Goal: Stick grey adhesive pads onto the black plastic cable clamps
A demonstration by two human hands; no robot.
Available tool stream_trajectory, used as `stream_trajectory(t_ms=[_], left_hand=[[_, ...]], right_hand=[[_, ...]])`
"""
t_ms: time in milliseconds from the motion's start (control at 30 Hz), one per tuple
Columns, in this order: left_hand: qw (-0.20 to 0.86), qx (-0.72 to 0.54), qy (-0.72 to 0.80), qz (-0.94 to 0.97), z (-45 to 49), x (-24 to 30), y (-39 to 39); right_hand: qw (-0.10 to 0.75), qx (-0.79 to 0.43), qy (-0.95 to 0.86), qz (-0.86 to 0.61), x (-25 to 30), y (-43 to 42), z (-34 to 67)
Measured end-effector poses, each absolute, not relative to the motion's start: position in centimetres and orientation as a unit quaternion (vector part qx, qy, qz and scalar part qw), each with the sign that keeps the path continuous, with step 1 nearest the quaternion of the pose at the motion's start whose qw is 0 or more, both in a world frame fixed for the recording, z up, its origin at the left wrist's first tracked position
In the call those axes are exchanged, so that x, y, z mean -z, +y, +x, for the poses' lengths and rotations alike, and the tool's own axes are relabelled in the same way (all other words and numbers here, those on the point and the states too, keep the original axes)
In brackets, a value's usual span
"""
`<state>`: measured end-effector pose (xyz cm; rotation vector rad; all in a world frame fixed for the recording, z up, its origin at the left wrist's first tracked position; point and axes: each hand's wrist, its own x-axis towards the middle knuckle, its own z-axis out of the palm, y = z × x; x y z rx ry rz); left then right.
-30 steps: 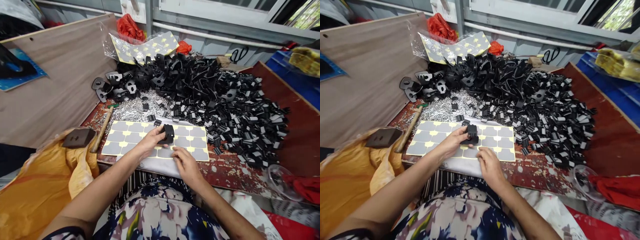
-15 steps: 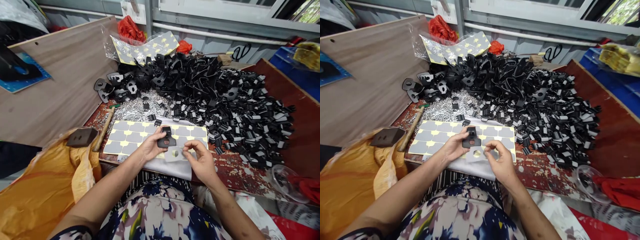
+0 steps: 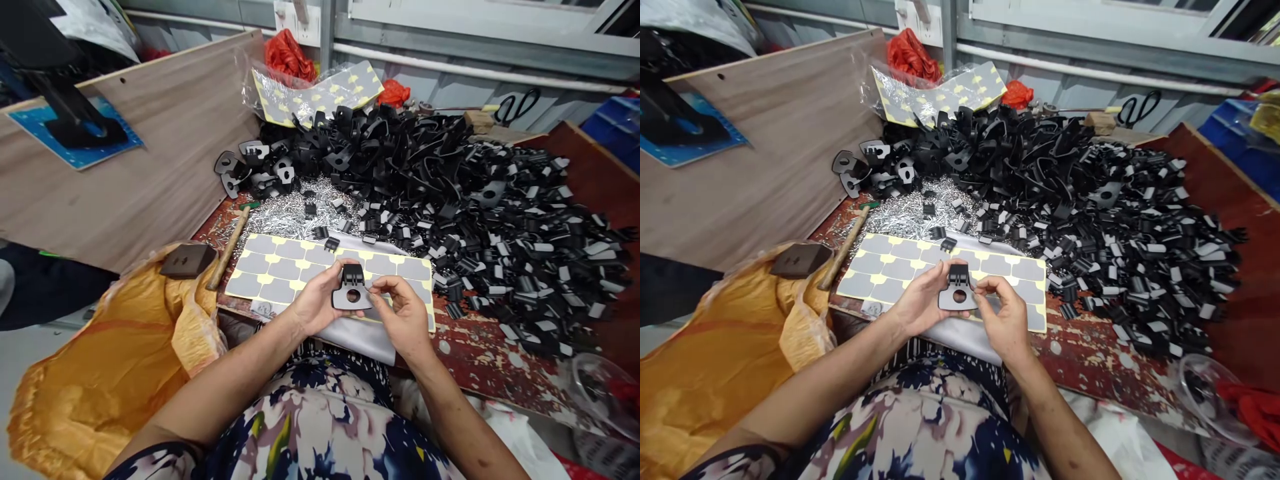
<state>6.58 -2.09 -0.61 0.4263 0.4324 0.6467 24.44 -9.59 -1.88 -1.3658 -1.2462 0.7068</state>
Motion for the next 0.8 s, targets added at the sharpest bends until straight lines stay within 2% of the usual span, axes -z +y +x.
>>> stream_trajectory(t_ms=[367, 567, 633, 800], left_hand=[[0.899, -0.319, 0.216, 0.210, 6.6, 0.5, -2.1], [0.884, -0.321, 0.224, 0.256, 6.7, 0.1, -2.6], [0.844, -0.347, 0.257, 0.319, 7.2, 0.3, -3.0], [0.647, -0.453, 0.361, 0.495, 8.1, 1.2, -3.5]], right_hand=[[0.528, -0.265, -0.552, -0.588, 1.8, -9.4, 24.1], [0.503, -0.200, -0.599, -0.591, 0.9, -9.4, 23.7], [0.489, -0.168, -0.619, -0.592, 1.0, -9.4, 23.3], [0.445, -0.021, -0.679, -0.583, 1.6, -10.0, 22.3]])
